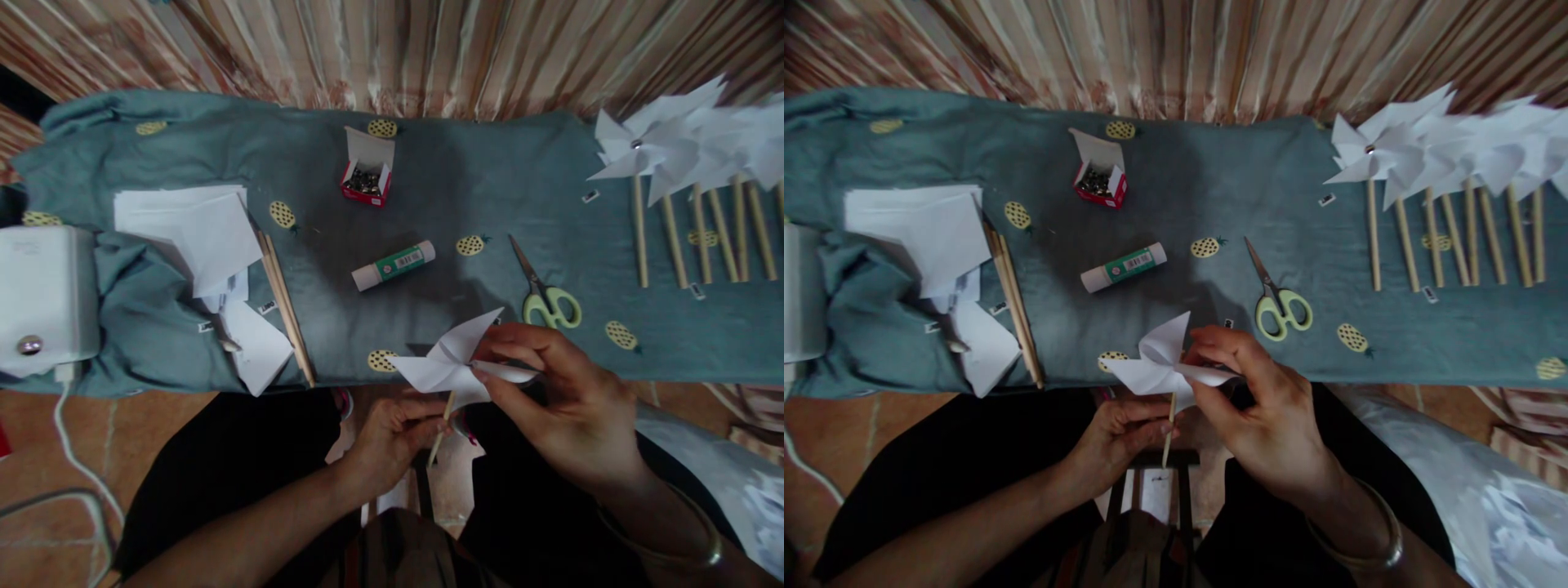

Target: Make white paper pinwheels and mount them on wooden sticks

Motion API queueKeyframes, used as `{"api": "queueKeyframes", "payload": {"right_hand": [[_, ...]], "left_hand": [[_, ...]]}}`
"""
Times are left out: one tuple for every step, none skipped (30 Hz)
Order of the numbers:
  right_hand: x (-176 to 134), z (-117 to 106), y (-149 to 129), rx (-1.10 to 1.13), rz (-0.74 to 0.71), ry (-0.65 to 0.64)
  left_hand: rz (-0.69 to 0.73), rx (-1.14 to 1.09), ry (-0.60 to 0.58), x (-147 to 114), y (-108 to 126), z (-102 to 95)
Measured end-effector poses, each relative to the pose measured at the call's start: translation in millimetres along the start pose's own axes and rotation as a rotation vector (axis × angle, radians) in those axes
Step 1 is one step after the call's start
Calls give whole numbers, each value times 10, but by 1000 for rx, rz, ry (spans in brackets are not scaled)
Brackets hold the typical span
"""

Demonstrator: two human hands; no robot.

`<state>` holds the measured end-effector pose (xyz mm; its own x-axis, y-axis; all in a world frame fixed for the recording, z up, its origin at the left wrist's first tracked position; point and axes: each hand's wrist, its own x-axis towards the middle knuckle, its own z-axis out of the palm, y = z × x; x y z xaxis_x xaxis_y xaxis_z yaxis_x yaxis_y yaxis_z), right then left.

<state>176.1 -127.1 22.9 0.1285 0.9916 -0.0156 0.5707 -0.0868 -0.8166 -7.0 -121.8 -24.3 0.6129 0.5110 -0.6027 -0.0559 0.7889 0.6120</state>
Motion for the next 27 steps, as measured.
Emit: {"api": "queueKeyframes", "payload": {"right_hand": [[7, 2, 3, 29, 16, -4], [15, 3, 6, 57, 29, -6], [24, 4, 10, 80, 43, -9], [34, 5, 13, 96, 57, -11], [44, 4, 15, 108, 70, -11], [54, 3, 15, 117, 84, -12], [65, 2, 15, 127, 98, -14], [77, 1, 15, 138, 111, -18], [89, -1, 16, 152, 125, -21], [102, -2, 19, 166, 140, -26], [115, -3, 24, 180, 157, -33], [129, -3, 33, 193, 172, -40], [143, -1, 46, 204, 185, -45], [157, 3, 62, 215, 196, -53], [172, 8, 80, 227, 208, -64], [187, 16, 99, 238, 218, -71], [202, 26, 118, 250, 230, -74], [216, 38, 136, 263, 243, -78], [230, 51, 151, 277, 254, -80], [242, 66, 163, 297, 266, -89], [254, 80, 172, 325, 278, -101], [264, 94, 177, 359, 290, -112], [272, 106, 179, 396, 298, -116], [280, 113, 179, 431, 303, -113], [288, 115, 179, 461, 303, -100], [297, 110, 178, 486, 301, -83], [307, 97, 178, 508, 299, -63]], "left_hand": [[11, 19, -3, 0, -5, -9], [24, 41, -7, 0, -11, -20], [39, 65, -13, 0, -17, -31], [55, 92, -18, 0, -22, -42], [72, 122, -17, 1, -27, -53], [86, 158, -12, 1, -32, -64], [102, 199, -3, 1, -36, -73], [119, 240, 6, 1, -41, -81], [137, 278, 13, 1, -46, -88], [153, 306, 16, 1, -52, -92], [165, 322, 14, 1, -58, -95], [172, 327, 10, 1, -66, -97], [173, 319, 8, 1, -74, -96], [164, 301, 7, 2, -82, -93], [150, 280, 9, 4, -90, -89], [136, 259, 14, 6, -98, -83], [121, 237, 20, 9, -106, -76], [105, 207, 24, 14, -115, -68], [84, 169, 25, 19, -124, -60], [61, 121, 24, 26, -134, -52], [36, 66, 21, 32, -144, -45], [16, 19, 19, 39, -153, -39], [3, -14, 23, 46, -162, -36], [-4, -33, 31, 52, -170, -34], [-5, -42, 40, 57, -177, -35], [-4, -48, 52, 60, -181, -38], [-4, -59, 60, 62, -184, -41]]}}
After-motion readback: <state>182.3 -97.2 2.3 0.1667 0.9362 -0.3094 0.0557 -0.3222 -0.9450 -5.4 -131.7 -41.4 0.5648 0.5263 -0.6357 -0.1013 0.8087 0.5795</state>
